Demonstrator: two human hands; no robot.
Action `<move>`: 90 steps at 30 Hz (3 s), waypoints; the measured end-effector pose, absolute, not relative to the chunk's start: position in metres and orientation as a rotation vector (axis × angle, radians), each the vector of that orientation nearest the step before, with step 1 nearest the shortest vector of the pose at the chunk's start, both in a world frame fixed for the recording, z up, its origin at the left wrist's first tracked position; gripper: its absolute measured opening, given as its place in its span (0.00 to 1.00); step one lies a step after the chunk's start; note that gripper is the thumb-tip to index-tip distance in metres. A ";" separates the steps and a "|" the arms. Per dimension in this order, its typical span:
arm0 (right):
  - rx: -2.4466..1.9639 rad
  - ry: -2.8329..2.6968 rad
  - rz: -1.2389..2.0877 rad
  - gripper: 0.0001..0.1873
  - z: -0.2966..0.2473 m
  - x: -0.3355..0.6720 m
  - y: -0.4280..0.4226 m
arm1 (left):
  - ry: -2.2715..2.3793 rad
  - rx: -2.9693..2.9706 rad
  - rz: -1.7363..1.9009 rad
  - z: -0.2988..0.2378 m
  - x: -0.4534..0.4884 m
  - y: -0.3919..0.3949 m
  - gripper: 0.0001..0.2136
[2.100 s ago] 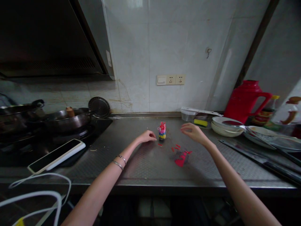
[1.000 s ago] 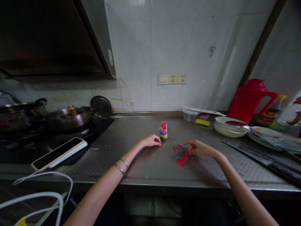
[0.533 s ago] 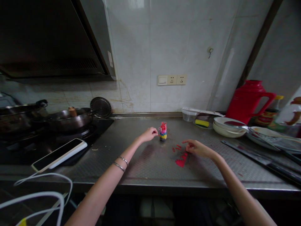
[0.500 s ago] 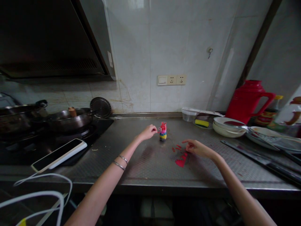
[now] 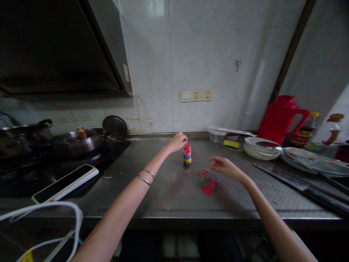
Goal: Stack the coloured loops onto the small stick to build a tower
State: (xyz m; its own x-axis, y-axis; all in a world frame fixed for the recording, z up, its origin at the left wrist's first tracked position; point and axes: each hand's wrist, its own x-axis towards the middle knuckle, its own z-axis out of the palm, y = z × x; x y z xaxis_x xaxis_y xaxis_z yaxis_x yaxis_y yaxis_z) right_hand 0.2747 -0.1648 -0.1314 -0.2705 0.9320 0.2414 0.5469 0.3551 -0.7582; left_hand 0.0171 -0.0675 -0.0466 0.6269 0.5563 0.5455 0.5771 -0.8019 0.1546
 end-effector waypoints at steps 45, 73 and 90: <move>-1.100 -1.799 0.260 0.14 -0.054 0.205 -0.097 | -1.910 -2.555 -1.660 -0.172 -0.018 -0.057 0.09; -1.451 -2.102 0.991 0.24 -0.143 0.256 -0.140 | -0.927 -3.110 -0.452 -0.149 0.054 -0.126 0.10; -1.535 -2.294 0.618 0.19 -0.137 0.239 -0.149 | -1.105 -2.776 -1.184 -0.046 0.019 -0.095 0.06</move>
